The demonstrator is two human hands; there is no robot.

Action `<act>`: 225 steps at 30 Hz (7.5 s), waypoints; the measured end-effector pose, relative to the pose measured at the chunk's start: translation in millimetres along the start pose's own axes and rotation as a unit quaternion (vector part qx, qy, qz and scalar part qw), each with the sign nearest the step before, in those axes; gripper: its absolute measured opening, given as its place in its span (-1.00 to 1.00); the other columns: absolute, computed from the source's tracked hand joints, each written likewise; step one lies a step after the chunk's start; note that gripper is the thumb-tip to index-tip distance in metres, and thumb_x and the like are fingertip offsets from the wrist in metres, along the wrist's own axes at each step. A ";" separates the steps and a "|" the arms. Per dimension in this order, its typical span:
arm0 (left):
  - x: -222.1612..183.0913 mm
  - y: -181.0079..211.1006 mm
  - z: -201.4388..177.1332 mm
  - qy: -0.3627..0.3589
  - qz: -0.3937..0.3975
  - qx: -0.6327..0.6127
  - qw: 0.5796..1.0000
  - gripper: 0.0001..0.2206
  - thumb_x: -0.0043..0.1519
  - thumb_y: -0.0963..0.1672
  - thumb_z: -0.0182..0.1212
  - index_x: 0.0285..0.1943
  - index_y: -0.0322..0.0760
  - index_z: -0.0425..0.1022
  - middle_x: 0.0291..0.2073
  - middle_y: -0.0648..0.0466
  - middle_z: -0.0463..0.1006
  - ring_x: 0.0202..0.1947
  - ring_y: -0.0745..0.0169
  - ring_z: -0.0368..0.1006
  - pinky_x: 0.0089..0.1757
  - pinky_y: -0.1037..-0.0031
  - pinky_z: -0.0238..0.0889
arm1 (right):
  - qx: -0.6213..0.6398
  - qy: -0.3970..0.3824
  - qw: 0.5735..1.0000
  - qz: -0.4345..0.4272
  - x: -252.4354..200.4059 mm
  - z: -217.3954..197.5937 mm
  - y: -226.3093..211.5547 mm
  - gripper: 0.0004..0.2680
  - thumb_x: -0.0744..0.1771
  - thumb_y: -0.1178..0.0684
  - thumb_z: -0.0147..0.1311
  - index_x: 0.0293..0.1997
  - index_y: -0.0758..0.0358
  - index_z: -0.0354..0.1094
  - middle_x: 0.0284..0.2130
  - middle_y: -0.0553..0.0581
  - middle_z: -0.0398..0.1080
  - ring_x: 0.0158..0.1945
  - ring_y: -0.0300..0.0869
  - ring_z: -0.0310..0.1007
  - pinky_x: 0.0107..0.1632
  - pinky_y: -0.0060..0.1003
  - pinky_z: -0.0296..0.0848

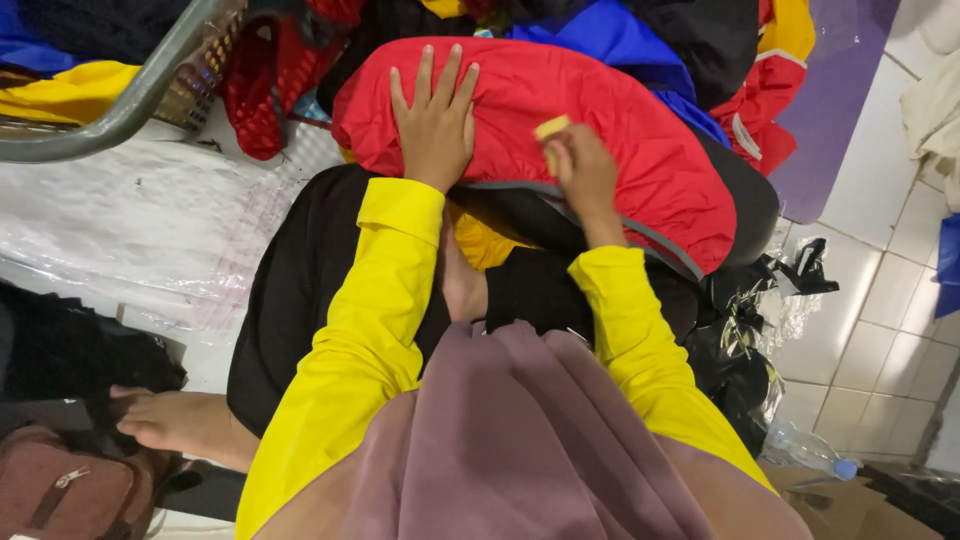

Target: Cleaning a garment with a sponge, folding it, and packing it into plastic and shipping bags.

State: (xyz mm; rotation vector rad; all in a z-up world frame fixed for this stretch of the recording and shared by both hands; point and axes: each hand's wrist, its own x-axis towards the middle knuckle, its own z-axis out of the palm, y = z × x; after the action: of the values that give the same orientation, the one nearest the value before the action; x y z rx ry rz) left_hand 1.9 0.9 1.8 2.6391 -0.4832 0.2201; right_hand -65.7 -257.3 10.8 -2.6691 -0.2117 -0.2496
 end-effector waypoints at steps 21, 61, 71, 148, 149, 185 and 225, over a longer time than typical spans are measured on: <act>-46.8 114.3 85.1 0.173 0.349 -0.055 0.920 -0.60 0.34 -0.15 0.01 0.39 -0.17 0.44 0.24 -0.08 0.47 0.32 -0.19 0.33 0.26 -0.11 0.10 | -0.023 0.067 0.827 0.558 -232.3 -132.9 161.4 -0.46 0.21 -0.58 0.41 -0.08 0.12 0.52 -0.22 0.24 0.53 -0.04 0.16 0.54 -0.08 0.00 0.51; -32.5 -42.8 -103.4 -0.189 -0.117 -0.121 0.968 -0.19 0.11 -0.29 0.36 0.61 -0.37 0.06 0.40 -0.38 0.18 0.45 -0.40 0.06 0.35 -0.04 -0.02 | 0.053 0.292 0.781 0.550 -279.7 -135.3 193.2 -0.58 0.21 -0.29 0.58 -0.12 0.14 0.44 -0.33 0.22 0.39 -0.33 -0.05 0.52 -0.37 -0.14 0.46; -4.2 -76.7 -83.3 0.096 0.078 -0.322 0.939 -0.84 0.37 -0.35 0.32 0.10 -0.67 0.58 -0.09 -0.27 0.63 -0.08 0.03 0.54 -0.08 0.29 0.47 | 0.393 0.355 0.636 0.562 -242.9 -189.4 141.5 -0.75 0.27 0.19 0.32 -0.02 0.13 0.33 -0.33 0.10 0.46 -0.51 -0.32 0.41 -0.25 -0.34 0.66; -92.1 202.7 120.1 -0.102 0.389 0.022 0.915 -0.28 0.45 0.04 0.14 0.67 -0.33 -0.10 0.59 -0.22 -0.13 0.58 -0.20 -0.17 0.45 0.12 -0.31 | 0.213 0.046 0.933 0.286 -110.2 -63.4 81.4 -0.61 0.45 -0.24 -0.25 0.44 -0.01 0.13 0.46 0.01 0.13 0.60 -0.07 -0.25 0.51 0.10 -0.60; -94.2 201.4 126.3 -0.087 0.391 0.024 0.916 -0.31 0.44 0.05 0.09 0.66 -0.34 -0.06 0.59 -0.21 -0.08 0.58 -0.18 -0.16 0.45 0.12 -0.31 | 0.152 0.052 0.946 0.282 -110.1 -56.5 83.3 -0.62 0.43 -0.21 -0.18 0.44 -0.07 0.14 0.46 0.01 0.13 0.59 -0.02 -0.20 0.48 0.18 -0.53; -33.2 58.2 -43.7 0.364 -0.250 -0.406 0.800 -0.84 0.08 -0.19 0.28 -0.49 -0.11 0.37 -0.49 0.25 0.33 -0.41 0.33 0.18 -0.32 0.43 0.10 | -0.164 0.027 0.952 0.259 -93.4 -64.9 18.6 -0.33 0.26 -0.59 0.16 0.46 -0.10 0.15 0.49 0.11 -0.05 0.51 0.22 -0.11 0.35 0.51 -0.11; -71.9 164.1 138.4 0.103 0.313 -0.140 0.934 -0.79 0.40 -0.05 0.14 0.16 0.01 0.57 0.25 -0.03 0.48 0.26 -0.10 0.38 0.21 0.14 0.19 | -0.390 0.092 0.889 0.221 -85.4 -80.8 168.8 -0.68 0.42 -0.40 -0.07 -0.10 0.03 0.27 -0.38 0.09 0.42 -0.27 0.07 0.45 -0.32 0.09 0.31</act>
State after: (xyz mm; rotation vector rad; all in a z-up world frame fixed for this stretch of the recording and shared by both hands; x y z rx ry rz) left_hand -115.1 -178.2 -72.2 2.0812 -1.1765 0.5690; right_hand -128.1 -452.6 -6.7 -3.3311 0.7013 -0.5210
